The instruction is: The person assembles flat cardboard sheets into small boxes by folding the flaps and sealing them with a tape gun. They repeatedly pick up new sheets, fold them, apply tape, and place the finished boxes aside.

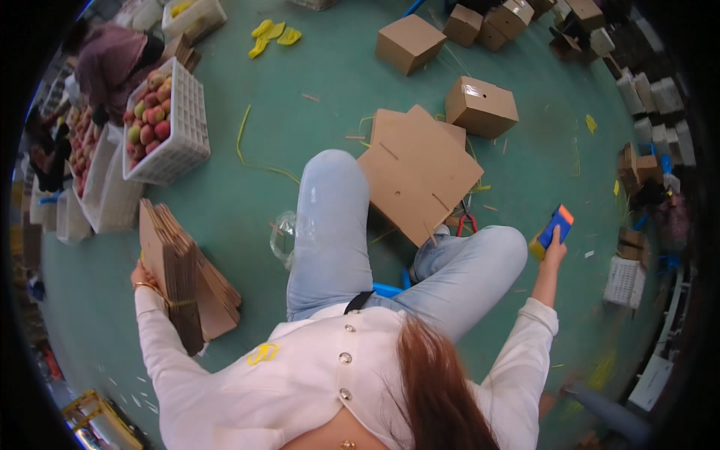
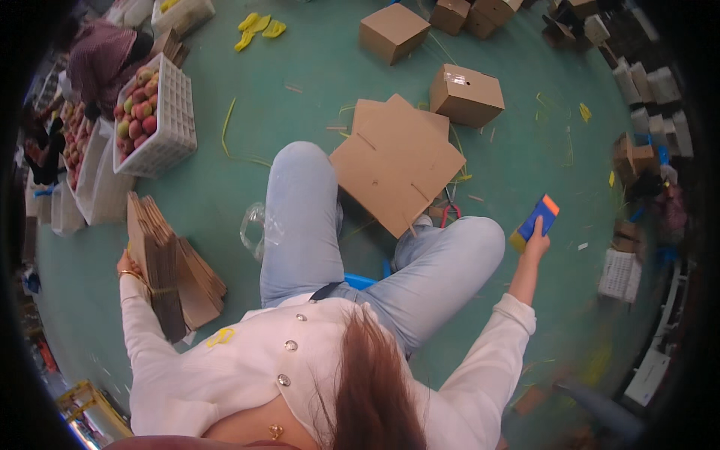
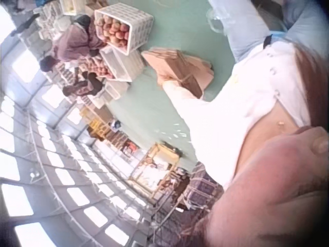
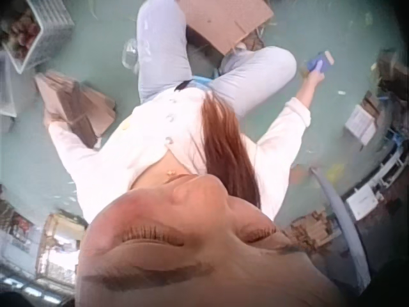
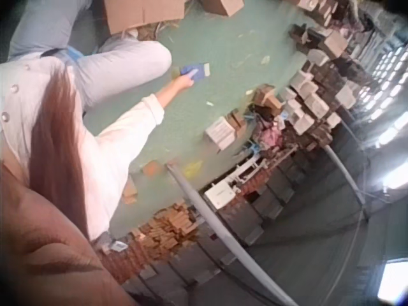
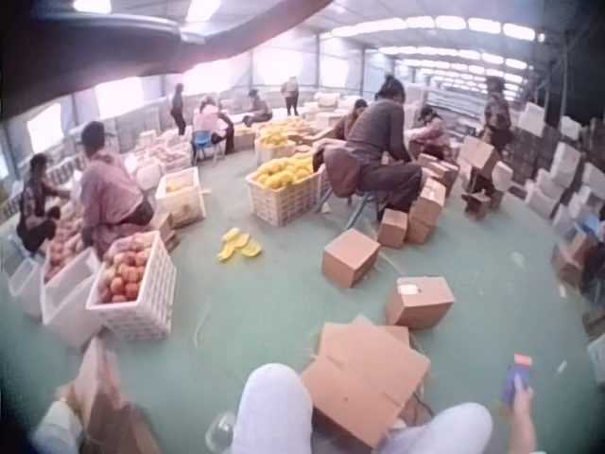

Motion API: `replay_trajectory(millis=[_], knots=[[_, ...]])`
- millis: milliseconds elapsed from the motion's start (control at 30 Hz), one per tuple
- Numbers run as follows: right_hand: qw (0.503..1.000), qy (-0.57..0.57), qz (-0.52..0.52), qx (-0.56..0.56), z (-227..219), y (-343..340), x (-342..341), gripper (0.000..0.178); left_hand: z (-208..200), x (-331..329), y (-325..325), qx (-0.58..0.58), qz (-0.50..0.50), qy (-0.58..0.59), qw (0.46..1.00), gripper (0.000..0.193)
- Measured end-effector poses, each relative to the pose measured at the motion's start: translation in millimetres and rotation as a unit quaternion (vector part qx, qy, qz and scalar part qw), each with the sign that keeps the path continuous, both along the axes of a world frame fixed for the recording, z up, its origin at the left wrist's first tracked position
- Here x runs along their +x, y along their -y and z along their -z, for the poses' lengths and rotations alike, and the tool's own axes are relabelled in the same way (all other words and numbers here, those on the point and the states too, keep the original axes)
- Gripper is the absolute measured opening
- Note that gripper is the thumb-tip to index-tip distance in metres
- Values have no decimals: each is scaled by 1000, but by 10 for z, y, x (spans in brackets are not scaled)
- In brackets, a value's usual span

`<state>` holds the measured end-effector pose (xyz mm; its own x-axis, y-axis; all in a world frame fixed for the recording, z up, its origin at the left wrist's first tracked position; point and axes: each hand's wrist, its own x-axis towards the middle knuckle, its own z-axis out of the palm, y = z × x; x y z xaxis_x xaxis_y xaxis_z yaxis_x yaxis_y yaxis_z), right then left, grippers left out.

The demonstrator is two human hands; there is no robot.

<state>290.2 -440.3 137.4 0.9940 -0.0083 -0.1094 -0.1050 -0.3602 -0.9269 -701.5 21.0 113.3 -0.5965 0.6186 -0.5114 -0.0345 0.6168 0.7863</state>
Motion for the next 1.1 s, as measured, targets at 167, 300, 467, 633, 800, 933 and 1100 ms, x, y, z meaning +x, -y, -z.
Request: replay_trajectory(millis=[167, 300, 467, 633, 800, 933, 1100], knots=[[977, -93, 61, -180, 1425, 854, -283, 53, -1543, 1927, -355, 93, 112, 272, 951, 25], [956, 37, 74, -283, 2723, 1166, -995, 55, -2257, 2580, -636, 165, 334, 127, 919, 15], [870, -270, 57, -409, 2626, 886, -1545, 38, -2690, 4413, -996, 218, 513, -172, 812, 17], [829, -305, 74, -462, 3066, 1116, -1889, 38, -1840, 6743, -772, 300, 670, -301, 608, 18], [846, -230, -15, -481, 2519, 945, -1692, 55, -401, 7701, 512, 277, 689, -290, 604, 15], [920, -12, -126, -371, 2624, 299, -973, 77, 625, 7555, 1171, 168, 749, -260, 586, 16], [856, 3, -229, -464, 2937, -385, -353, 93, 763, 7574, 1426, 99, 711, -255, 648, 18]])
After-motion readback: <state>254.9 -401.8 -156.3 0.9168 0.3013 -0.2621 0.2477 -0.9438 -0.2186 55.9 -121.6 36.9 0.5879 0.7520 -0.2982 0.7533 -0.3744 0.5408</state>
